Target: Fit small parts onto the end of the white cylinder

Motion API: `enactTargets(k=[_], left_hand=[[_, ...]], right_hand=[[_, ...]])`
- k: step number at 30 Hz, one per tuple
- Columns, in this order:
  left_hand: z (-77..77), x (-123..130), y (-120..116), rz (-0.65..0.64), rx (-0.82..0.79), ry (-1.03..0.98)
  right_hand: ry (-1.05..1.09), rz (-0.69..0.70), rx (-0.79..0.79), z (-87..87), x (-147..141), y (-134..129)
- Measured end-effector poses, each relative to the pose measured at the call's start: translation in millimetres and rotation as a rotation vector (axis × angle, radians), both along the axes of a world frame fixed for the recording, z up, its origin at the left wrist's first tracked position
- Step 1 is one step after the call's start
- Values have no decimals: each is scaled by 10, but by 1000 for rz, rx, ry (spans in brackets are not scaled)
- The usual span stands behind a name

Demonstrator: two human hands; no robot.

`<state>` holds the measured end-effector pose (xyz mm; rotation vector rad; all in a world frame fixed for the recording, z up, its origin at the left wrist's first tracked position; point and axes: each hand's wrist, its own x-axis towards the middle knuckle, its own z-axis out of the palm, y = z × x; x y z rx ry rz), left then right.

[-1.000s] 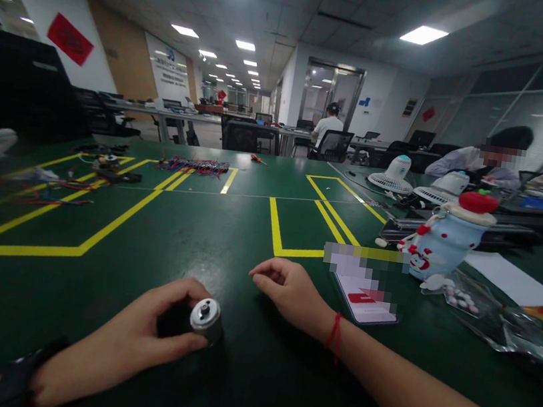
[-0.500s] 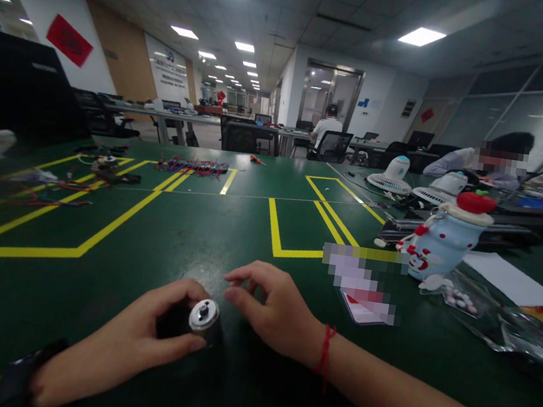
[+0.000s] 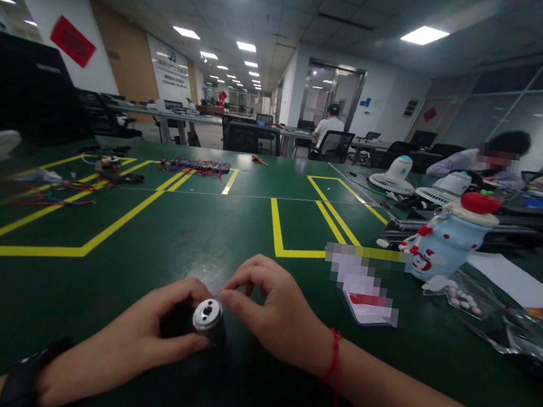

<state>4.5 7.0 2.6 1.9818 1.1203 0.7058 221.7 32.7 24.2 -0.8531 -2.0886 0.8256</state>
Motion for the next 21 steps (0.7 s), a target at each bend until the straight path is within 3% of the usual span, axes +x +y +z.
enactTargets(k=[6, 10, 12, 14, 17, 21], left_hand=[[32, 8, -8, -6, -24, -18], [23, 8, -10, 0, -24, -18], [14, 3, -11, 5, -25, -17], [9, -2, -12, 4, -29, -17], [12, -5, -9, -2, -37, -16], [23, -2, -3, -1, -31, -10]], right_hand=[[-369, 145, 66, -142, 196, 42], [-335, 171, 49, -136, 224, 59], [-242, 124, -13, -124, 249, 109], [-176, -11, -61, -136, 294, 197], [-227, -199, -61, -206, 371, 354], [-295, -205, -30, -298, 415, 465]])
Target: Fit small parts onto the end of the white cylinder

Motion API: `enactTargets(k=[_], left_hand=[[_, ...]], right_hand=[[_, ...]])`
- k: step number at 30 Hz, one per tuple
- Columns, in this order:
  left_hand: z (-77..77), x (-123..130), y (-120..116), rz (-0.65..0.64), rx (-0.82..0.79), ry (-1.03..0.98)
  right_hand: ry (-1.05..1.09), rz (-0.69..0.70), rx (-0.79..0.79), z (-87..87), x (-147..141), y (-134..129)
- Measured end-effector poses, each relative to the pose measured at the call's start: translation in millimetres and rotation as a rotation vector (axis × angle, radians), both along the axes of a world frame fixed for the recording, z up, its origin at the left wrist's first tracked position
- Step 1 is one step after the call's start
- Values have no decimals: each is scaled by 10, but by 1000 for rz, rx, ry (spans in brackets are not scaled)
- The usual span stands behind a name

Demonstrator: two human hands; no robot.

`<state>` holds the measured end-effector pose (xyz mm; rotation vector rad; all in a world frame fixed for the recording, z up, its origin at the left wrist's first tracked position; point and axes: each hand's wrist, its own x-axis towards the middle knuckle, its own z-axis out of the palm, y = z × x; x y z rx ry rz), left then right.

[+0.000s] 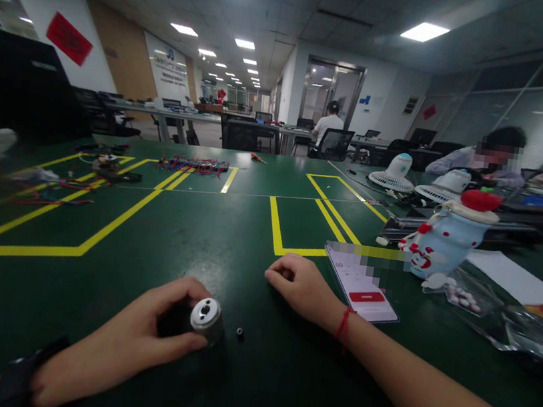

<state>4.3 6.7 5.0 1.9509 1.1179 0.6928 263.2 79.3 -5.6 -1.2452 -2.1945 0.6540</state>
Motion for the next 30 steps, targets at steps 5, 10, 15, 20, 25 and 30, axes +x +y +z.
enactTargets(k=[5, 10, 15, 20, 25, 30], left_hand=[[6, 3, -11, 5, -8, 1], [1, 4, -11, -1, 0, 6], [4, 7, -10, -1, 10, 7], [0, 8, 2, -4, 19, 18], [-26, 8, 6, -9, 36, 16], [-32, 14, -4, -3, 34, 24]], right_hand=[[-35, 99, 53, 62, -51, -114], [-94, 428, 92, 114, -169, -291], [55, 353, 42, 112, -275, -334], [276, 229, 169, 267, -425, -414], [36, 361, 390, 319, -554, -501], [-27, 393, 460, 327, -551, -500]])
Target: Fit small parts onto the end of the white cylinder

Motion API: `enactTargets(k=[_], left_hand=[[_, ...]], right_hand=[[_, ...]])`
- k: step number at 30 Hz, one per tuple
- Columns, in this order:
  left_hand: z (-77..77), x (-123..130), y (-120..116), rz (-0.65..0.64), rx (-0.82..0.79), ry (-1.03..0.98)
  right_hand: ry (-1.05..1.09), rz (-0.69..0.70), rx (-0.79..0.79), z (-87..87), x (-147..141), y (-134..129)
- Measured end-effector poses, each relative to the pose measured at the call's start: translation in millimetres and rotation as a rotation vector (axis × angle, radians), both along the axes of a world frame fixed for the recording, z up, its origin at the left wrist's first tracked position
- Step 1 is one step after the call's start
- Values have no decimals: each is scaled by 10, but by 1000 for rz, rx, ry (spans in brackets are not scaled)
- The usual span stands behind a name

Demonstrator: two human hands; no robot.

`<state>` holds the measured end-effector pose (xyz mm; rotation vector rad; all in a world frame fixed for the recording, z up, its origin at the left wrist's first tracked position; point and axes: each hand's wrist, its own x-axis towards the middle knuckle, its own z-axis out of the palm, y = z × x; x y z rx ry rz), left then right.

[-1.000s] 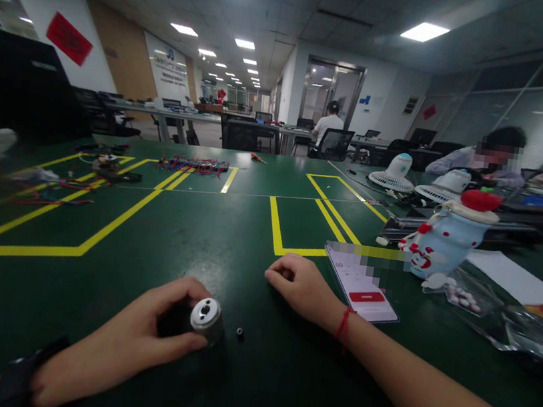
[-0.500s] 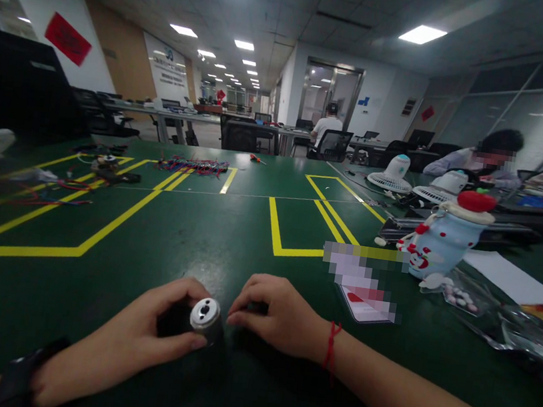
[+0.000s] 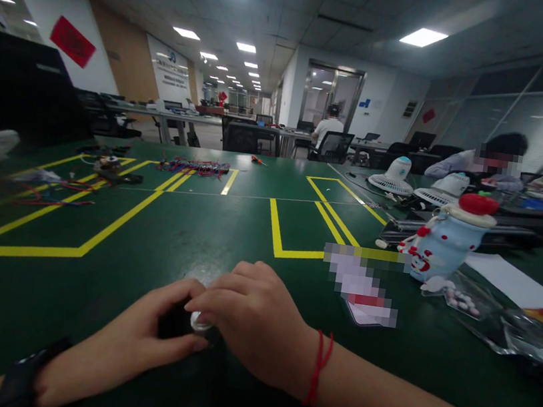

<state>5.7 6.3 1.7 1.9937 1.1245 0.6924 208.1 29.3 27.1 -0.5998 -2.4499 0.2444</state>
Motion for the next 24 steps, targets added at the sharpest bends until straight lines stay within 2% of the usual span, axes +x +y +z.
enactTargets(k=[7, 12, 14, 16, 20, 24], left_hand=[[-28, 1, 14, -7, 15, 7], [-36, -6, 0, -9, 4, -5], [-26, -7, -2, -8, -7, -25], [-7, -7, 0, -4, -11, -33], [38, -3, 4, 3, -26, -26], [55, 0, -3, 0, -52, -31]], right_hand=[[0, 62, -38, -25, 17, 22], [113, 64, -180, -25, 4, -28], [232, 0, -270, -9, 31, -8], [332, -129, -365, -23, 97, 73], [353, -406, -595, -181, 304, 352], [284, -400, -648, -333, 429, 513]])
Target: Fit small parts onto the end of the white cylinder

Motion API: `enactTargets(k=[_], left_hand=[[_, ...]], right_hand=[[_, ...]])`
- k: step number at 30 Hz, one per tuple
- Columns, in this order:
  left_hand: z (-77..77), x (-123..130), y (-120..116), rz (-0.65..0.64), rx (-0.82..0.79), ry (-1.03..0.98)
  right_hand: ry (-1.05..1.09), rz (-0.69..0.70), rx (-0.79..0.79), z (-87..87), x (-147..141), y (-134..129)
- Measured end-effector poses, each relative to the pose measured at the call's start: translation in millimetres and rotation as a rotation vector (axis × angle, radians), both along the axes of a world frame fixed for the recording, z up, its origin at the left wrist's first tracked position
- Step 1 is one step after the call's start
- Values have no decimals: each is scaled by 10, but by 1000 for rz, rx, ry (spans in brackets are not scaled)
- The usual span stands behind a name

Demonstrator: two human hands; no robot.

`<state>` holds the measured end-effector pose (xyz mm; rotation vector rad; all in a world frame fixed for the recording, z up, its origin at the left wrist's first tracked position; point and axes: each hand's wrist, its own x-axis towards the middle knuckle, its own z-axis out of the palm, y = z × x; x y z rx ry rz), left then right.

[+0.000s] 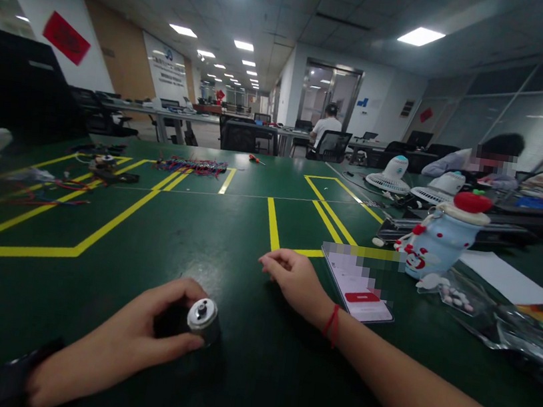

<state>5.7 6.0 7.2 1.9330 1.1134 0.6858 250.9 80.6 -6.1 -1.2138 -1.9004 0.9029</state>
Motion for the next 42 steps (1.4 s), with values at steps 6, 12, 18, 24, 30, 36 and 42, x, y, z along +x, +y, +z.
enactTargets(k=[6, 12, 18, 24, 30, 36, 42], left_hand=[[-23, -8, -1, -3, -1, -4], [-40, -13, -2, -2, 11, 10], [-70, -15, 11, -9, 55, 15], [-65, -10, 12, -14, 46, 18], [-42, -13, -9, 10, 28, 21], [-22, -10, 3, 9, 27, 6], [-17, -11, -1, 3, 15, -7]], right_hand=[[-78, 57, 24, -7, -19, -26], [-136, 117, 114, 115, -128, -221], [-20, 311, 245, 283, -394, -582], [45, 246, 196, 280, -424, -557], [31, 186, 222, 315, -283, -497], [-317, 415, 289, 153, -102, -449], [-223, 379, 201, 122, -57, -361]])
